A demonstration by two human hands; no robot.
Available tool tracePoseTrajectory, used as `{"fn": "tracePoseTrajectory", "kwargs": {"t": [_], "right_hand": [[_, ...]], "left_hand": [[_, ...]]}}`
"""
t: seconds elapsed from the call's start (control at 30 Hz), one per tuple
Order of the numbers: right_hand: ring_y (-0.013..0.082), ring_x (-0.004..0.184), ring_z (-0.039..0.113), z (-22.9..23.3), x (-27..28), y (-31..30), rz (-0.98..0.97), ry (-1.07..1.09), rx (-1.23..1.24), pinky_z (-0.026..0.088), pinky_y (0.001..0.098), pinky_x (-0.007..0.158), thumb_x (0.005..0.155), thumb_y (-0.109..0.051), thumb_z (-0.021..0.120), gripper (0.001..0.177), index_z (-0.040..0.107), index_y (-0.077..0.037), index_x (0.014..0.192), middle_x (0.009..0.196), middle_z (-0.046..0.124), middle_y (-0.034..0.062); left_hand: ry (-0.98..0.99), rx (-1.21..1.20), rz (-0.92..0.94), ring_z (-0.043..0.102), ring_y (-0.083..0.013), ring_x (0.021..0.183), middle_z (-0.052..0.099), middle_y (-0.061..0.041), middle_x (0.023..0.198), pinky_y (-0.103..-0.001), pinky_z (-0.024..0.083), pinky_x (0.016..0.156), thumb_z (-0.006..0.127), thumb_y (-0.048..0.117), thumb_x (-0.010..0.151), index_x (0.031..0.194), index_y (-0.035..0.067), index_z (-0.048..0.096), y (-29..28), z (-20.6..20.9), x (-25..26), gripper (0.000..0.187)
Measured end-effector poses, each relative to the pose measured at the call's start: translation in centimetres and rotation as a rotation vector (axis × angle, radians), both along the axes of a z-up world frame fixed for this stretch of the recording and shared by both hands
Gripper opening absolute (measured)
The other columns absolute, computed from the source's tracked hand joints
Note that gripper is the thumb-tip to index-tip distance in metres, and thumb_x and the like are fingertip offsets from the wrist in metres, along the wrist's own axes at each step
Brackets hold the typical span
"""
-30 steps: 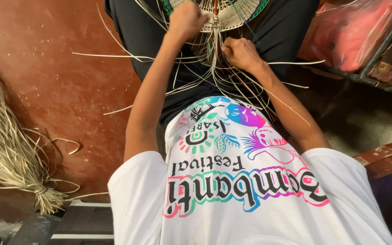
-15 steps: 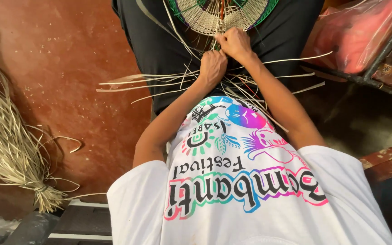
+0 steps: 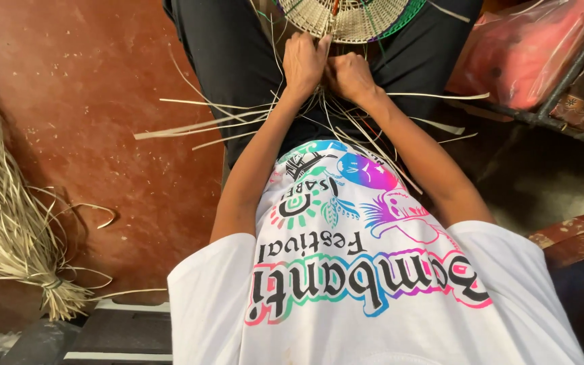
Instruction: Weaving a circular decorative mat using natural and dyed plant fibers.
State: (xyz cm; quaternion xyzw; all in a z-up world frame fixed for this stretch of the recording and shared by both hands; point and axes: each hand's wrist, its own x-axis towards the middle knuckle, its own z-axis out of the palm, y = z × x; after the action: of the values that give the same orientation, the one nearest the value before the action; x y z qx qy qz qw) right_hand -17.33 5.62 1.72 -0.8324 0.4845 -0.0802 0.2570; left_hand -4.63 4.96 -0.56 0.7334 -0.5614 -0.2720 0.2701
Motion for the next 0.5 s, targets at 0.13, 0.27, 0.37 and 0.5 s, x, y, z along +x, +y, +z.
{"fn": "tracePoseTrajectory", "kwargs": {"t": [0.13, 0.27, 0.37, 0.5], "right_hand": [[0.0377, 0.040, 0.049, -1.5, 0.7, 0.8, 0.001, 0.042, 0.072, 0.041, 0.0422, 0.040, 0.065, -0.011, 0.064, 0.015, 0.059, 0.002, 0.059, 0.054, 0.056, 0.0207], [0.0382, 0.052, 0.054, 0.0, 0.3, -1.5, 0.135, 0.094, 0.333, 0.044, 0.0432, 0.051, 0.070, -0.011, 0.056, 0.014, 0.062, 0.002, 0.072, 0.066, 0.060, 0.0204], [0.0245, 0.050, 0.050, 1.9, -0.9, -5.3, 0.208, 0.056, 0.312, 0.043, 0.0338, 0.051, 0.075, -0.011, 0.055, 0.013, 0.065, -0.003, 0.074, 0.067, 0.062, 0.0099], [0.0140, 0.036, 0.037, 2.5, -0.7, -9.0, 0.026, -0.225, -0.131, 0.029, 0.0265, 0.034, 0.080, 0.000, 0.053, 0.018, 0.070, -0.005, 0.083, 0.052, 0.052, 0.0031]], "left_hand": [[-0.072, -0.117, -0.083, 0.049, -0.0253, 0.070, 0.049, -0.011, 0.078, -0.034, 0.046, 0.063, 0.073, 0.030, 0.064, 0.079, 0.003, 0.046, 0.4, -1.6, -0.2, 0.041], [-0.101, -0.028, -0.076, 0.053, -0.0234, 0.056, 0.054, -0.010, 0.069, -0.034, 0.047, 0.051, 0.070, 0.016, 0.065, 0.071, 0.002, 0.052, 0.4, -1.9, -0.3, 0.024], [-0.139, -0.085, -0.112, 0.054, -0.0239, 0.047, 0.055, -0.011, 0.063, -0.035, 0.045, 0.041, 0.064, 0.012, 0.069, 0.067, 0.001, 0.053, 0.4, -2.0, -0.6, 0.015], [-0.234, -0.184, -0.172, 0.052, -0.0190, 0.043, 0.053, -0.010, 0.062, -0.030, 0.045, 0.039, 0.059, 0.003, 0.067, 0.065, 0.003, 0.052, 0.6, -1.9, -0.7, 0.007]]}}
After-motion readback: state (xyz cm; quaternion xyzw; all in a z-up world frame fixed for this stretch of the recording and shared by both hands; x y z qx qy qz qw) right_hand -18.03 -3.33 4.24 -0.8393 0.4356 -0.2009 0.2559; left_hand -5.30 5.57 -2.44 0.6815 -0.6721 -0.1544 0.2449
